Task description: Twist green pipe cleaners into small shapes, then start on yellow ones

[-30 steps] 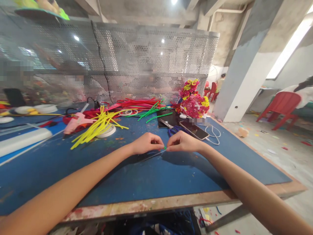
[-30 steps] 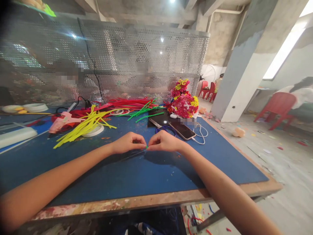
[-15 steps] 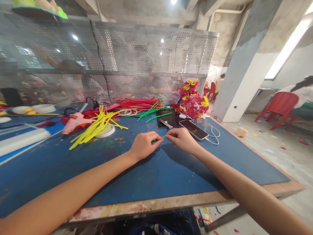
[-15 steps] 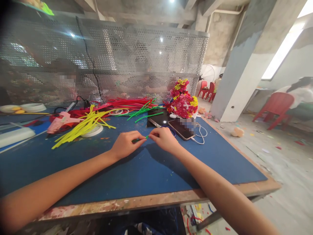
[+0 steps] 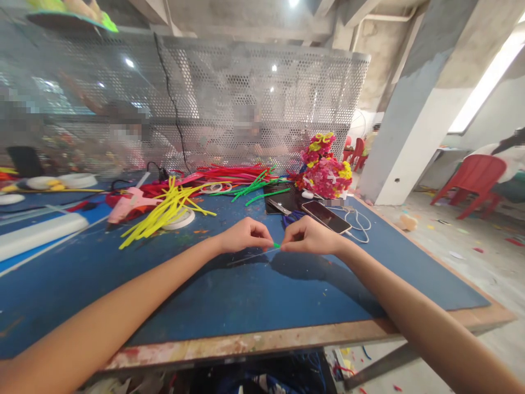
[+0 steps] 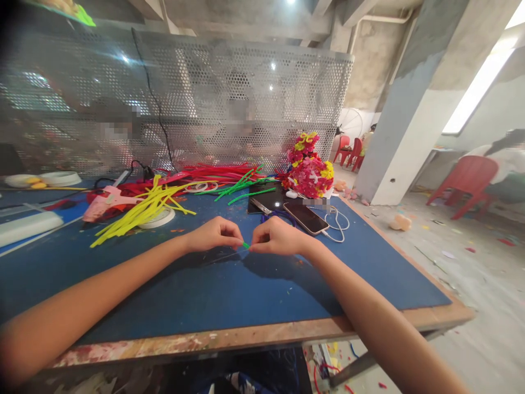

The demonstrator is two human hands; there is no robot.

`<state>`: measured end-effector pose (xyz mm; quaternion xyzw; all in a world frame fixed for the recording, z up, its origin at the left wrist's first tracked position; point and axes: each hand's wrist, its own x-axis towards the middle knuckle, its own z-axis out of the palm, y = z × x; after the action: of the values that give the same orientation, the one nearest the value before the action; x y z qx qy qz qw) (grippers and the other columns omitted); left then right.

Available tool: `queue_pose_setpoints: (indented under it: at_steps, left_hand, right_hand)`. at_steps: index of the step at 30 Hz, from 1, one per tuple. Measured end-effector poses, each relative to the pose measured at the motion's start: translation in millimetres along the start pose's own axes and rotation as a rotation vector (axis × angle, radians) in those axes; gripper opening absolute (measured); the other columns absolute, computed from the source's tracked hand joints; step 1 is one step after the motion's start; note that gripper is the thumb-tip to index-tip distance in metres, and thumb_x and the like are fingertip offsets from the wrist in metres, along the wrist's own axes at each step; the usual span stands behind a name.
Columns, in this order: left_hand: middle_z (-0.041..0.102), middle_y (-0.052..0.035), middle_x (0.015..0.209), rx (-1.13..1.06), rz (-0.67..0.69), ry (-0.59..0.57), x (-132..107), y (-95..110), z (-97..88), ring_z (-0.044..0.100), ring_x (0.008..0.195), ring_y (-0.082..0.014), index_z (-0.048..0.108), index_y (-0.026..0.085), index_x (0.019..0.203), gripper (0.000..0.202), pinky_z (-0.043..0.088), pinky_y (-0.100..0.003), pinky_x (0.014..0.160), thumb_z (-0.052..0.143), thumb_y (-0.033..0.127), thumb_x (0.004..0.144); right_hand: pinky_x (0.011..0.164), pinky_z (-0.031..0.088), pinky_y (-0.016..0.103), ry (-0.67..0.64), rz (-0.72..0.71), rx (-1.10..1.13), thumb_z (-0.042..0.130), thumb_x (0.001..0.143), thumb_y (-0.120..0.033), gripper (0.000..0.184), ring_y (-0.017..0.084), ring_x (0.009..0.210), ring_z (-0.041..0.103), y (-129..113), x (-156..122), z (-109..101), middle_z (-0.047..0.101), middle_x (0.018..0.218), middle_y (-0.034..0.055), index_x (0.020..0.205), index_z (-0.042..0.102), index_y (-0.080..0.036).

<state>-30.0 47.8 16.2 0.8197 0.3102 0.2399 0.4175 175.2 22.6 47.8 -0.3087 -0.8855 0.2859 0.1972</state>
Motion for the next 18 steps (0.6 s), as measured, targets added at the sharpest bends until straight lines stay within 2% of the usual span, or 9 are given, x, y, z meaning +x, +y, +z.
queue_pose_setpoints:
  at_steps: [3, 5, 9, 11, 14, 16, 18]
  left_hand:
    - [0.063, -0.0022, 0.062, 0.092, -0.004, 0.017, -1, 5, 0.9, 0.053, 0.057, -0.0107, 0.065, 0.011, 0.072, 0.023, 0.039, -0.020, 0.055, 0.060, 0.033, 0.071]
    - [0.064, -0.0023, 0.064, 0.149, 0.000, 0.096, -3, 9, 3.6, 0.054, 0.059, -0.0117, 0.065, 0.012, 0.073, 0.024, 0.040, -0.020, 0.056, 0.058, 0.034, 0.072]
    - [0.066, -0.0016, 0.071, 0.297, 0.055, 0.361, -7, 18, 12.3, 0.056, 0.065, -0.0133, 0.066, 0.015, 0.074, 0.021, 0.040, -0.021, 0.060, 0.056, 0.034, 0.074]
    - [0.065, -0.0015, 0.070, 0.235, 0.062, 0.454, -7, 19, 18.4, 0.054, 0.061, -0.0120, 0.066, 0.015, 0.075, 0.021, 0.040, -0.021, 0.057, 0.056, 0.034, 0.074]
    - [0.059, 0.0001, 0.059, -0.064, -0.014, 0.435, -4, 16, 26.0, 0.042, 0.043, -0.0064, 0.063, 0.013, 0.071, 0.026, 0.034, -0.019, 0.043, 0.056, 0.038, 0.074]
    - [0.055, 0.0014, 0.055, -0.248, -0.066, 0.358, -1, 11, 26.2, 0.033, 0.039, -0.0038, 0.060, 0.012, 0.068, 0.029, 0.026, -0.018, 0.038, 0.058, 0.040, 0.072]
    - [0.054, 0.0016, 0.055, -0.334, -0.090, 0.293, 1, 8, 21.4, 0.030, 0.038, -0.0030, 0.060, 0.011, 0.069, 0.030, 0.022, -0.017, 0.037, 0.061, 0.041, 0.069]
  right_hand:
    - [0.049, 0.032, 0.017, -0.073, -0.061, -0.204, 0.057, 0.072, -0.019, 0.013, 0.006, 0.050, 0.045, 1, -1, -1, 0.055, 0.055, -0.0009, 0.063, 0.062, -0.011]
    - [0.050, 0.030, 0.017, -0.034, -0.058, -0.308, 0.055, 0.073, -0.016, 0.013, 0.006, 0.049, 0.043, 3, 0, 0, 0.054, 0.054, -0.0015, 0.063, 0.061, -0.011]
    - [0.051, 0.029, 0.019, 0.232, 0.015, -0.405, 0.051, 0.076, -0.017, 0.014, 0.007, 0.050, 0.043, 5, 4, 2, 0.055, 0.056, -0.0006, 0.069, 0.062, -0.012]
    - [0.053, 0.030, 0.019, 0.378, 0.040, -0.357, 0.050, 0.078, -0.019, 0.014, 0.007, 0.052, 0.044, 4, 6, 5, 0.057, 0.058, 0.0002, 0.072, 0.062, -0.013]
    - [0.050, 0.031, 0.019, 0.488, 0.072, -0.146, 0.049, 0.079, -0.025, 0.017, 0.007, 0.050, 0.042, 2, 7, 7, 0.057, 0.059, 0.0005, 0.075, 0.060, -0.013]
    - [0.046, 0.030, 0.019, 0.463, 0.088, 0.036, 0.050, 0.078, -0.029, 0.020, 0.007, 0.048, 0.040, 1, 7, 6, 0.055, 0.057, -0.0002, 0.075, 0.059, -0.012]
    - [0.044, 0.030, 0.019, 0.373, 0.093, 0.159, 0.053, 0.076, -0.032, 0.022, 0.007, 0.046, 0.039, -1, 5, 3, 0.052, 0.054, -0.0012, 0.072, 0.059, -0.011]
